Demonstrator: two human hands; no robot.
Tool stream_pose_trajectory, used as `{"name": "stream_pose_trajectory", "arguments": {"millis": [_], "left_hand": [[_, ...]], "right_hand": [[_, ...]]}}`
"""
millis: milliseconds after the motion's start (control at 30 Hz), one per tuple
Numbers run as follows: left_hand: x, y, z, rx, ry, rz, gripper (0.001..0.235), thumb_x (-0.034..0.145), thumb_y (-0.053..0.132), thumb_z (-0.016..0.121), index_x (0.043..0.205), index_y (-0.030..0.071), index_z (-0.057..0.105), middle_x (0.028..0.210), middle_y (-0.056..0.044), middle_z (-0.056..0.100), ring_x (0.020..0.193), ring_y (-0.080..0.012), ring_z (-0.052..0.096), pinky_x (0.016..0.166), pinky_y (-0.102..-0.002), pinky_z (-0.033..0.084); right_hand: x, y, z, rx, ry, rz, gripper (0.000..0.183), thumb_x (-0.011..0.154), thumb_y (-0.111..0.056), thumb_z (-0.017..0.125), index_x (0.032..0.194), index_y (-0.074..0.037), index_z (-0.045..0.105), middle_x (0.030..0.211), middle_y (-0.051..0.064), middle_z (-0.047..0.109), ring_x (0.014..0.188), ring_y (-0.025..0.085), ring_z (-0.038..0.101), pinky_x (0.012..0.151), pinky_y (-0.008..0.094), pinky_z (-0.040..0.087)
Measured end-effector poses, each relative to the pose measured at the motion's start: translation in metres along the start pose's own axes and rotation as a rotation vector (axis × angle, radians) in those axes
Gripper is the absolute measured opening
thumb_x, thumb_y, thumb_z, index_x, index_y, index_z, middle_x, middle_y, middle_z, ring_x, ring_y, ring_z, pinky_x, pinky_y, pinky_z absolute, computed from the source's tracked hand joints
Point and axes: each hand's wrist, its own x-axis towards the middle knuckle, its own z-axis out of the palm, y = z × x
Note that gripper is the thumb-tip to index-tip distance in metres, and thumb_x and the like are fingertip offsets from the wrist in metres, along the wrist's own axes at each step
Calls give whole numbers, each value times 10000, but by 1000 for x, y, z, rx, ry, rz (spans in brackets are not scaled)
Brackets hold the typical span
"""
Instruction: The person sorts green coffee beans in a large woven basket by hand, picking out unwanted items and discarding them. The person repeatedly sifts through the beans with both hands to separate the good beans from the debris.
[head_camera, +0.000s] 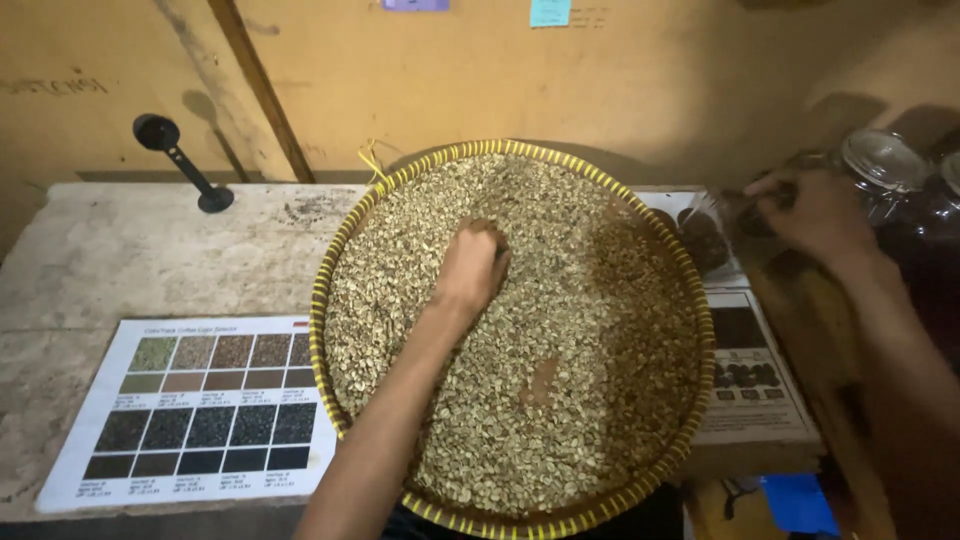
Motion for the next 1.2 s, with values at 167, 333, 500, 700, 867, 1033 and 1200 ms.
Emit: {"name": "stream_pose_trajectory", "arguments": {"millis": [167, 333, 500, 700, 867, 1033, 1200], "left_hand": [[3, 6, -1, 16, -36, 16, 177, 1046, -73, 714, 918, -2, 813, 1217, -156, 797, 1231, -302, 723, 955, -353, 768], [-8, 13, -11, 13, 33, 114, 256, 1045, 23, 766, 797, 53, 821, 1130, -131, 836, 1195, -280, 773, 1300, -435, 566], [-39, 48, -45, -747, -70, 145, 85, 1052, 72, 831, 1107, 95, 892, 962, -97, 906, 502, -81, 515, 451, -223, 325], [-32, 86, -40, -1014, -57, 130, 136, 1018, 102, 827, 1146, 82, 871, 971, -105, 845, 877, -185, 738, 819, -300, 592], [-8, 83, -8, -919, -35, 128, 234, 1020, 110, 777, 1240, 72, 846, 1059, -79, 835, 974, -178, 746, 805, -262, 617], [43, 33, 35, -443, 94, 152, 186, 993, 21, 732, 1010, 125, 886, 935, -49, 836, 863, -219, 803, 769, -305, 639], [60, 12, 40, 100, -76, 161, 100, 895, 85, 850, 984, 101, 893, 1033, -140, 788, 959, -364, 822, 882, -428, 698]], "right_hand": [[-12, -33, -25, -17, 50, -24, 246, 1061, -147, 739, 1252, -181, 889, 1257, 132, 840, 1140, 380, 776, 989, 485, 562], [-57, -186, -71, 239, 34, 261, 153, 1171, -58, 705, 1246, -53, 839, 1198, 171, 821, 1043, 326, 739, 930, 501, 552], [-89, -248, -25, 549, 12, -494, 340, 1075, -255, 709, 1290, 1, 772, 1221, 179, 847, 985, 239, 850, 836, 298, 733], [-97, -266, -2, 768, 334, -368, 202, 938, -1, 927, 1127, -60, 886, 1075, 139, 877, 938, 264, 842, 924, 357, 659], [-86, -213, -22, 407, 531, -187, 110, 1044, -124, 966, 1113, -102, 884, 997, 109, 826, 947, 305, 781, 933, 388, 581], [-38, -50, 18, -86, 713, -272, 128, 1216, -218, 967, 1254, -109, 913, 982, 109, 774, 880, 321, 756, 888, 434, 571], [-55, -56, -2, -7, 577, -285, 128, 1193, -181, 889, 1310, -135, 861, 1185, 102, 818, 1107, 354, 786, 1029, 444, 570]]}}
